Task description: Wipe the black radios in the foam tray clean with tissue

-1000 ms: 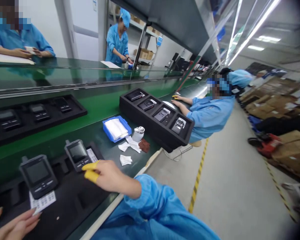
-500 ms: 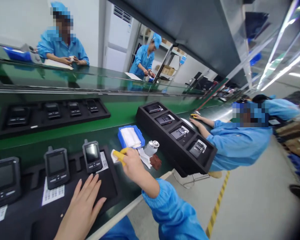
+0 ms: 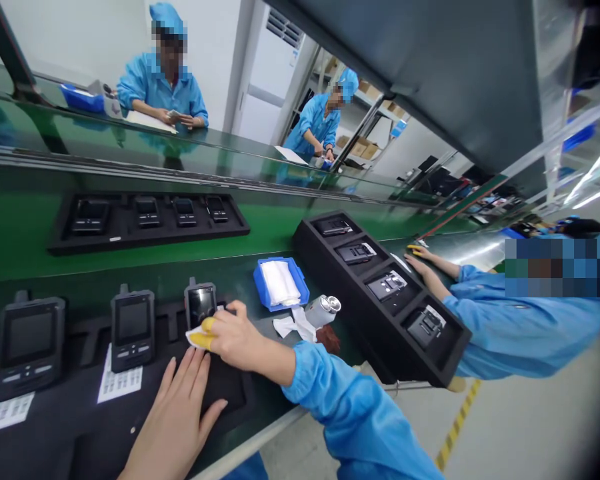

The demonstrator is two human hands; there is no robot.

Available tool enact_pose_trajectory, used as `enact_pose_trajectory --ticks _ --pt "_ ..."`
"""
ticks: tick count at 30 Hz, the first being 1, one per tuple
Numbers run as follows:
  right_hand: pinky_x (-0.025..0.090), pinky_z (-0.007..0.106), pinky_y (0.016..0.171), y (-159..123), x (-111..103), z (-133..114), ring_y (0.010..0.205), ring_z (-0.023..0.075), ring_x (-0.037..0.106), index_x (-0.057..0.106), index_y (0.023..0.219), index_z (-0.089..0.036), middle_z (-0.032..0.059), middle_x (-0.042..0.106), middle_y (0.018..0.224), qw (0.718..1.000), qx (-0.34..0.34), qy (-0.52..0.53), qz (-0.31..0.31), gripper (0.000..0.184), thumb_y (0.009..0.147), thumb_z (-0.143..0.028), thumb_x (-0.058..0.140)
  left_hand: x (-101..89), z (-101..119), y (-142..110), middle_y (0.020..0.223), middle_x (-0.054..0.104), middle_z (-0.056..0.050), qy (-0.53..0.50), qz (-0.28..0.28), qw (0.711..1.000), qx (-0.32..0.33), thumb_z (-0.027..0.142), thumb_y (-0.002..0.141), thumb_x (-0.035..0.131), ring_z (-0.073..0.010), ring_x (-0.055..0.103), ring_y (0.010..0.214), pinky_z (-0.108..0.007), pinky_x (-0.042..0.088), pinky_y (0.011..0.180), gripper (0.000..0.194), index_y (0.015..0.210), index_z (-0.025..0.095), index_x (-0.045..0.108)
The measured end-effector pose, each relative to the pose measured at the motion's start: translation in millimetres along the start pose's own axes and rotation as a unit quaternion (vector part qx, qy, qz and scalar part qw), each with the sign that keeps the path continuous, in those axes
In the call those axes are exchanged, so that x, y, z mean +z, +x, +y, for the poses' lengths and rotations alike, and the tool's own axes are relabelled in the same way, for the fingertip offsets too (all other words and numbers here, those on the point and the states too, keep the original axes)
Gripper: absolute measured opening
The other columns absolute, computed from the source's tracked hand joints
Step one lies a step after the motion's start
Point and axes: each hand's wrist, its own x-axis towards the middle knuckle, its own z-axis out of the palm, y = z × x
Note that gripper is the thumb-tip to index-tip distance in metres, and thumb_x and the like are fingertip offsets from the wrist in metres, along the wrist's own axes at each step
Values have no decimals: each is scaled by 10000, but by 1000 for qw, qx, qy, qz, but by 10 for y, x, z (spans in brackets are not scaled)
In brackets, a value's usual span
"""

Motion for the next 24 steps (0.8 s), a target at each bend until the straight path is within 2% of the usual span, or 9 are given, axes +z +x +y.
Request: enact_pose_trajectory --ticks 3,7,9,14,18,21,24 --pt "193 392 884 26 5 74 935 137 419 669 974 -288 -7 593 1056 1000 -5 -7 16 200 950 -245 476 7 5 -10 1271 576 -172 -2 -5 1000 -2 510 898 360 -301 553 1150 -448 370 1000 591 1258 74 533" --pt "166 421 909 254 -30 330 978 149 418 666 1015 -302 1 591 1090 995 90 -12 31 224 954 -227 464 -12 0 4 1302 552 -174 13 -10 1000 9 520 901 342 -307 535 1174 -451 381 991 599 1229 65 554" --pt "166 423 909 271 -23 375 977 147 422 669 1019 -308 4 594 1094 993 112 4 24 234 941 -198 479 -28 -4 18 1296 554 -182 24 -11 999 17 509 904 339 -308 543 1162 -450 386 985 600 1214 45 560" --pt "175 406 886 -78 120 122 959 147 441 694 953 -292 13 600 1072 994 92 51 -15 226 877 -155 531 -17 -10 22 1267 573 -191 19 -1 1000 24 484 901 360 -310 556 1145 -459 352 1029 575 1197 39 574" --pt "181 393 881 -326 167 -86 915 139 461 698 975 -298 12 594 1019 994 81 70 -19 268 832 -131 545 -2 2 16 1242 589 -193 7 8 1000 21 469 901 374 -305 565 1133 -454 330 1055 550 1186 47 584" --pt "185 389 875 -305 55 -123 918 146 458 691 1010 -318 17 584 1013 993 89 76 -11 301 816 -138 548 -90 -28 6 1215 608 -183 13 17 999 30 450 918 350 -288 572 1125 -446 298 1078 509 1125 74 623" --pt "196 380 857 -84 -116 -140 928 154 447 652 1109 -351 29 574 1024 991 118 65 8 384 822 -125 533 -253 -152 -61 1246 590 -178 40 16 999 33 479 921 333 -298 546 1162 -463 257 1095 521 1082 94 646"
